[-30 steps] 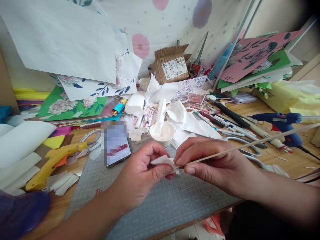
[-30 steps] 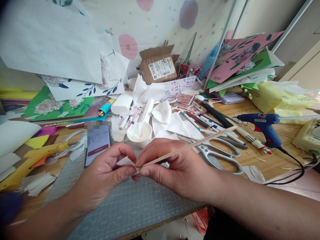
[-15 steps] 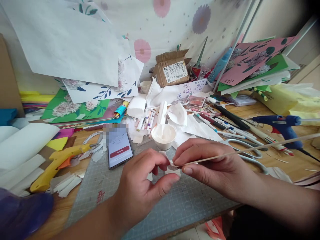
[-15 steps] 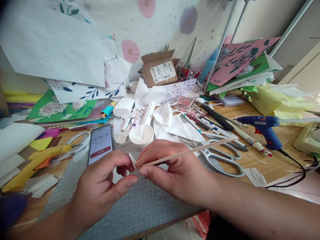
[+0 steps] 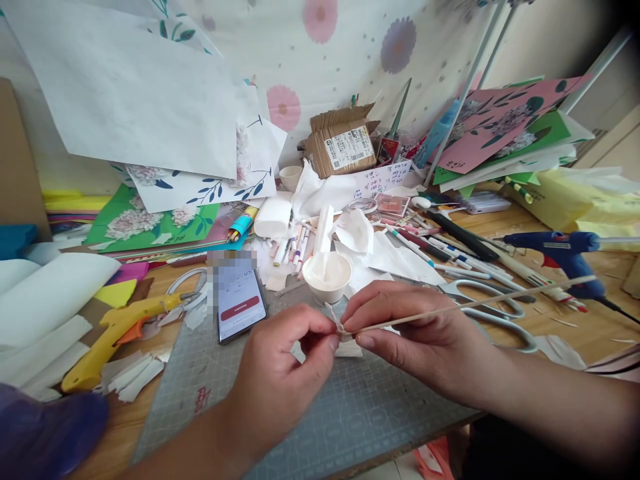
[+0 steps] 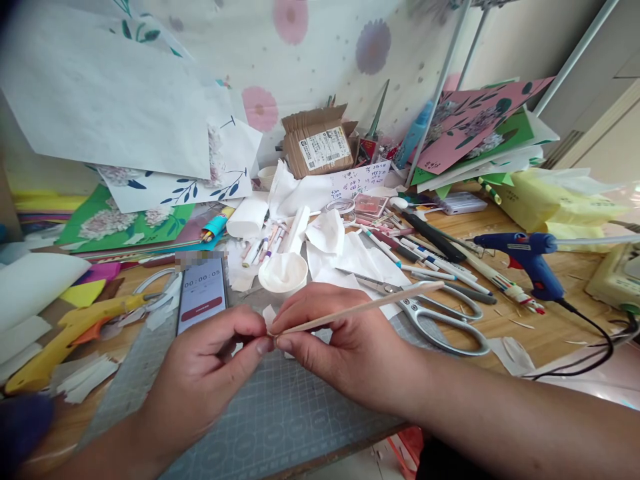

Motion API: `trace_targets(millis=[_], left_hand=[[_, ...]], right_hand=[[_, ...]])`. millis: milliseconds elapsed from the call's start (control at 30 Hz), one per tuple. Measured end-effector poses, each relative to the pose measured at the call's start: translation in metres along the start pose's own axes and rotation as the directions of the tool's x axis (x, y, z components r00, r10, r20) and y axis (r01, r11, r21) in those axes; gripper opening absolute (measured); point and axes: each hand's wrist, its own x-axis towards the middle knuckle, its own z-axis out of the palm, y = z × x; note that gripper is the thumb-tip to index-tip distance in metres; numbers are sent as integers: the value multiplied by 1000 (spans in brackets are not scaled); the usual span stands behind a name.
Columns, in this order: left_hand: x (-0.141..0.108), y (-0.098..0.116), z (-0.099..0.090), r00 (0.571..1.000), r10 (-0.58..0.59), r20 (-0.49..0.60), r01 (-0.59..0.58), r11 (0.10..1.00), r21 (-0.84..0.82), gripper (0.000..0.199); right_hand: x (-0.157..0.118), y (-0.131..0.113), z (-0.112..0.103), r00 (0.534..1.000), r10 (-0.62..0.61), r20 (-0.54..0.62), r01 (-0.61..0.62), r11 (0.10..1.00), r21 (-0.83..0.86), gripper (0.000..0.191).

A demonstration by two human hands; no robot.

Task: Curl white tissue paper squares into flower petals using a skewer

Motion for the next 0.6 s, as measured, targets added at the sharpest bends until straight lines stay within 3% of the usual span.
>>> trace_targets(millis=[200,367,467,600], left_hand=[[3,-3,-5,983,-174,57,180,973,-144,11],[5,-14,-9,943,-326,71,331,880,-342,9],[10,-22,-14,933,-359,4,333,861,-386,10],[22,-28,-18,912,-366,-185,317,916,-248,10]], right_hand=[[-1,3,-6,980,198,-15,-195,974,114,7],[-1,9,-15,935,352,-53,-325,904,277,9],[-1,17,-25,888,445,-114,-378,848,371,10],[-3,26,-37,843,516,-154,-409,800,439,14]])
